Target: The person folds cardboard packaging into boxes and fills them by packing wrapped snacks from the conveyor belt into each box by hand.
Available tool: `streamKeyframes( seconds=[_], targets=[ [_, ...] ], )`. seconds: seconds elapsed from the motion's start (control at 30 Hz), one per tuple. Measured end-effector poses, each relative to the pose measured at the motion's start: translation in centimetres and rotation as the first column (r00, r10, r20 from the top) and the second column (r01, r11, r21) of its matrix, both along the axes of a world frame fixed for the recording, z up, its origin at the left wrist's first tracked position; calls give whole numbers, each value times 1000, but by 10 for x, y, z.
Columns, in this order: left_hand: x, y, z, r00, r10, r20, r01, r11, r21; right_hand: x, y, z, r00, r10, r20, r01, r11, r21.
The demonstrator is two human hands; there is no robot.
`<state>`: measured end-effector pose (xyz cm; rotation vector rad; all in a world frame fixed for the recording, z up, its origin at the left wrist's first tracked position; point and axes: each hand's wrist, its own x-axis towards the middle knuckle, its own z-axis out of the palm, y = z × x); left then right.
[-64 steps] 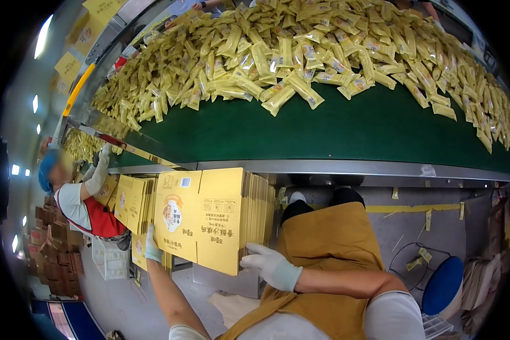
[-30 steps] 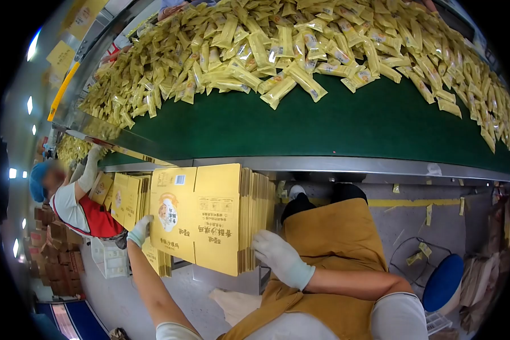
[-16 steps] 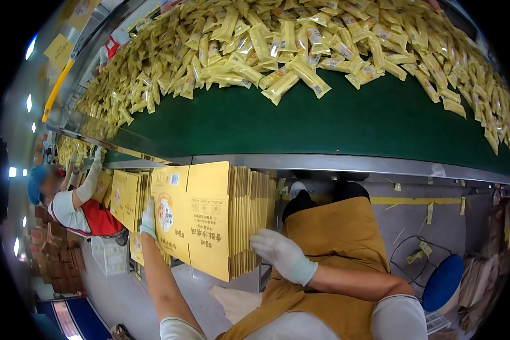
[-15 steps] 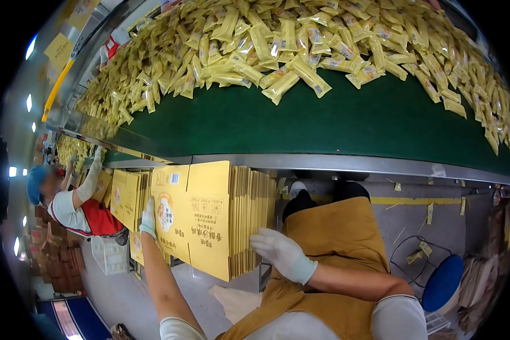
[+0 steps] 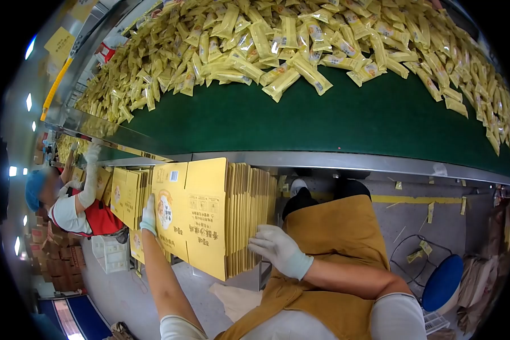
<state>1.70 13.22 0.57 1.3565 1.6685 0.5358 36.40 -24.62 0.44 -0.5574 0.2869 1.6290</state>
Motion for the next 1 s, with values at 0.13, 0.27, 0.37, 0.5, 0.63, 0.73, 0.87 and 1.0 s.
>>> streamKeyframes(
  seconds=[0.13, 0.27, 0.37, 0.5, 0.63, 0.73, 0.87, 1.0],
  targets=[
    [2, 0, -1, 1000, -5, 4, 5, 999, 42, 0, -2, -5, 997, 11, -70, -9, 1000, 27],
    [-2, 5, -4, 999, -23, 30, 22, 999, 27, -1, -2, -7, 997, 65, -42, -57, 984, 171],
    [-8, 9, -12, 994, -8, 109, 10, 1000, -14, 1, -2, 13, 995, 94, 32, -98, 982, 164],
    [-14, 13, -18, 985, 35, 168, -24, 997, -67, 5, 1, 25, 989, 131, 73, -144, 965, 217],
    [-10, 8, -11, 991, 10, 131, -4, 999, -43, 18, 21, 34, 804, 267, 531, -431, 877, 212],
    [-4, 4, -6, 999, 16, 39, -16, 1000, -2, 33, 50, 59, 436, 420, 796, -680, 733, -15],
    [5, -8, 8, 991, -51, -126, 62, 995, 83, 4, 68, 69, 405, 215, 889, -513, 858, 27],
    [13, -8, 13, 927, -67, -369, 131, 980, 153, -32, 79, 61, 670, 130, 731, -190, 982, 0]
  ],
)
